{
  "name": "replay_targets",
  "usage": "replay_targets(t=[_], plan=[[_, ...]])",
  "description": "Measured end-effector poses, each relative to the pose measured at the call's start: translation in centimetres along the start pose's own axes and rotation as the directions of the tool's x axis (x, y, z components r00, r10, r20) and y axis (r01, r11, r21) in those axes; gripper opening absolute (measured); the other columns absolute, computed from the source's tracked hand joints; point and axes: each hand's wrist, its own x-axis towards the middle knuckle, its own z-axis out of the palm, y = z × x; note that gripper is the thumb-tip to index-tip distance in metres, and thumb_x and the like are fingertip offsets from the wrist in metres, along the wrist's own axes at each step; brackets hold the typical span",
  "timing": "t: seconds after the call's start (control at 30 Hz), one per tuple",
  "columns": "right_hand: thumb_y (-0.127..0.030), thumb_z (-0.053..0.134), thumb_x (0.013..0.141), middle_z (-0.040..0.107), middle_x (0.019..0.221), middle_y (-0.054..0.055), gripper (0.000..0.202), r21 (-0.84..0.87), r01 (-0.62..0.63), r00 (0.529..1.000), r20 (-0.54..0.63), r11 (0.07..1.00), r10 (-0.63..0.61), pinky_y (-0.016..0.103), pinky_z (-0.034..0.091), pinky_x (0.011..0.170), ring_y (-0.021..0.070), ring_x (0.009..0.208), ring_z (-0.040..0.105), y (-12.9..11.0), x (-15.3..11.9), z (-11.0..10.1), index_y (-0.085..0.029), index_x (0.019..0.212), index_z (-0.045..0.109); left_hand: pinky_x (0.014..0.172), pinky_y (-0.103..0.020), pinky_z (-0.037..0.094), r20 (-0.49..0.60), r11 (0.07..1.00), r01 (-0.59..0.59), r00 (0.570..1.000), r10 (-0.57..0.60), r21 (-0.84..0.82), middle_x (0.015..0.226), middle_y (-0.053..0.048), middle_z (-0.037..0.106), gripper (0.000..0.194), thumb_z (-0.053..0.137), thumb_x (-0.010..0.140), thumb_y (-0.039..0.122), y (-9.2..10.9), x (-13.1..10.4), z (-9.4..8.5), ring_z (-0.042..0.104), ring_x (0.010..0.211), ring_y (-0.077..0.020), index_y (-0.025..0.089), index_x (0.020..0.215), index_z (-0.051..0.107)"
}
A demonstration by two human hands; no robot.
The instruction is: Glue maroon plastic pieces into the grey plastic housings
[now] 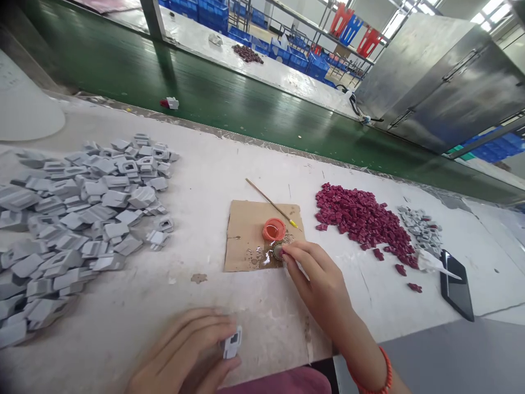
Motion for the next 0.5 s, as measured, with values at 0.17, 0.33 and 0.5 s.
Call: replay_targets(t=[0.17,0.33,0.5], plan=[[-0.006,0.057,0.091,0.069,0.096,0.007,0.02,-0.015,0.023,1.0,0.022,1.0,-0.022,0.03,0.059,0.079,0.0182,0.089,0.067,0.2,0.3,0.1,-0.018,0.105,0.065,0.091,-0.021,0.055,-0.003,0.992,-0.045,0.999,0.046,0.119,0.091,0.0,0.076,0.024,0.071,0.081,0.015,-0.4,-0.3,0.3,0.072,0.091,-0.017,0.02,0.103,0.062],[-0.007,0.057,0.09,0.069,0.093,0.006,0.019,0.003,0.003,1.0,0.03,1.0,-0.004,0.029,0.059,0.076,0.0178,0.086,0.067,0.2,0.7,0.0,-0.019,0.102,0.065,0.092,-0.023,0.052,-0.048,0.993,0.093,0.995,-0.089,0.078,0.088,0.001,0.074,0.021,0.07,0.083,0.017,0.4,-0.6,0.9,0.068,0.095,-0.0175,0.022,0.1,0.059],[-0.007,0.059,0.09,0.068,0.094,0.005,0.018,0.031,-0.041,0.999,0.008,0.999,0.041,0.028,0.058,0.077,0.0165,0.085,0.067,0.2,0.5,-0.1,-0.02,0.101,0.065,0.088,-0.028,0.05,-0.105,0.98,0.19,0.978,-0.182,0.067,0.083,0.0,0.071,0.017,0.067,0.085,0.014,1.0,-0.6,1.6,0.065,0.096,-0.0202,0.022,0.095,0.056]])
